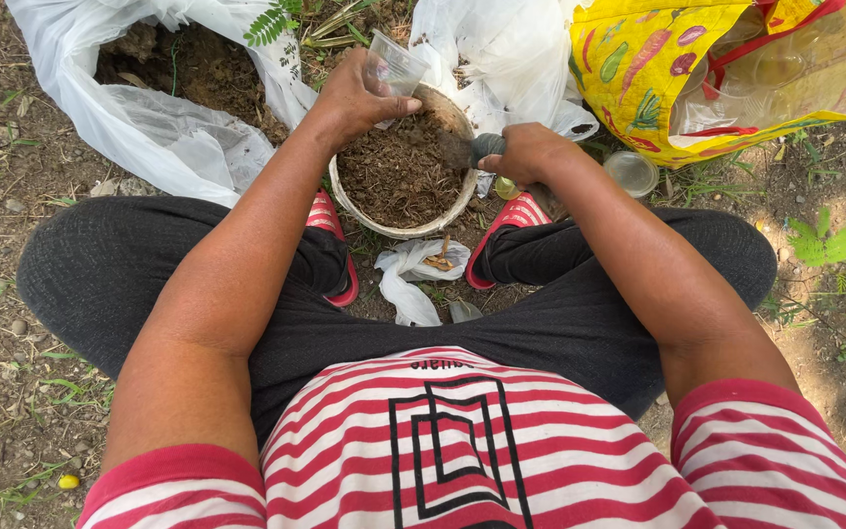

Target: The person scoops soil from a white bucket and fills small clear plastic cups. They use a small hand trowel to transfer soil and a pair of scissors to trim the top of a plastic cup. The filled cups are placed on the ground nearby.

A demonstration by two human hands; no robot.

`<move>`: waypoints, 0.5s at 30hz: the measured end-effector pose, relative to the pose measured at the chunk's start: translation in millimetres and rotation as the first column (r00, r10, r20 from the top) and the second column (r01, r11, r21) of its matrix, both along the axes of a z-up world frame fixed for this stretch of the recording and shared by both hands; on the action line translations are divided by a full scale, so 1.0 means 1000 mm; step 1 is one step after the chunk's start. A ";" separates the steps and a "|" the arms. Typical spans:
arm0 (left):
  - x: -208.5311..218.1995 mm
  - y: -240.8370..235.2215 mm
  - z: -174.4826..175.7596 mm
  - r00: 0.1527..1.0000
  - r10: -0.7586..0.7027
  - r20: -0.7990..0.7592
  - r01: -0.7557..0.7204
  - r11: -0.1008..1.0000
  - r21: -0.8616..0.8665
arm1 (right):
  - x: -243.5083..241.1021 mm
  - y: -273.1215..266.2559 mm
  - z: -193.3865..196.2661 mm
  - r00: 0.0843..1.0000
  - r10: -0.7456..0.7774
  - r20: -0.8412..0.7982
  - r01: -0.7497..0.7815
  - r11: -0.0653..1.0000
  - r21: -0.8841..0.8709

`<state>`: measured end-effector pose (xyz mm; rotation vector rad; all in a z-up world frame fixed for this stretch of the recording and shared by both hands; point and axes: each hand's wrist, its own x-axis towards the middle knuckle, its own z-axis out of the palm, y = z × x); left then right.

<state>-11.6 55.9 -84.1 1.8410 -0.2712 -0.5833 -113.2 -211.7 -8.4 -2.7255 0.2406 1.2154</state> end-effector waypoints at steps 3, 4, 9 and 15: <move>-0.001 0.004 0.004 0.999 0.007 -0.041 -0.007 1.000 0.022 | -0.007 -0.001 -0.022 0.965 -0.247 -0.086 0.257 0.957 0.135; -0.001 0.004 0.006 0.999 0.013 -0.041 -0.013 1.000 0.018 | -0.011 -0.003 -0.028 0.926 -0.358 -0.123 0.375 0.909 0.184; 0.008 -0.006 0.008 0.997 0.030 -0.070 -0.025 0.997 0.070 | -0.033 -0.013 -0.061 0.855 -0.492 -0.166 0.517 0.779 0.355; 0.012 -0.034 0.002 1.000 0.000 -0.032 0.001 0.999 0.032 | -0.052 -0.013 -0.075 0.854 -0.486 -0.187 0.504 0.682 0.530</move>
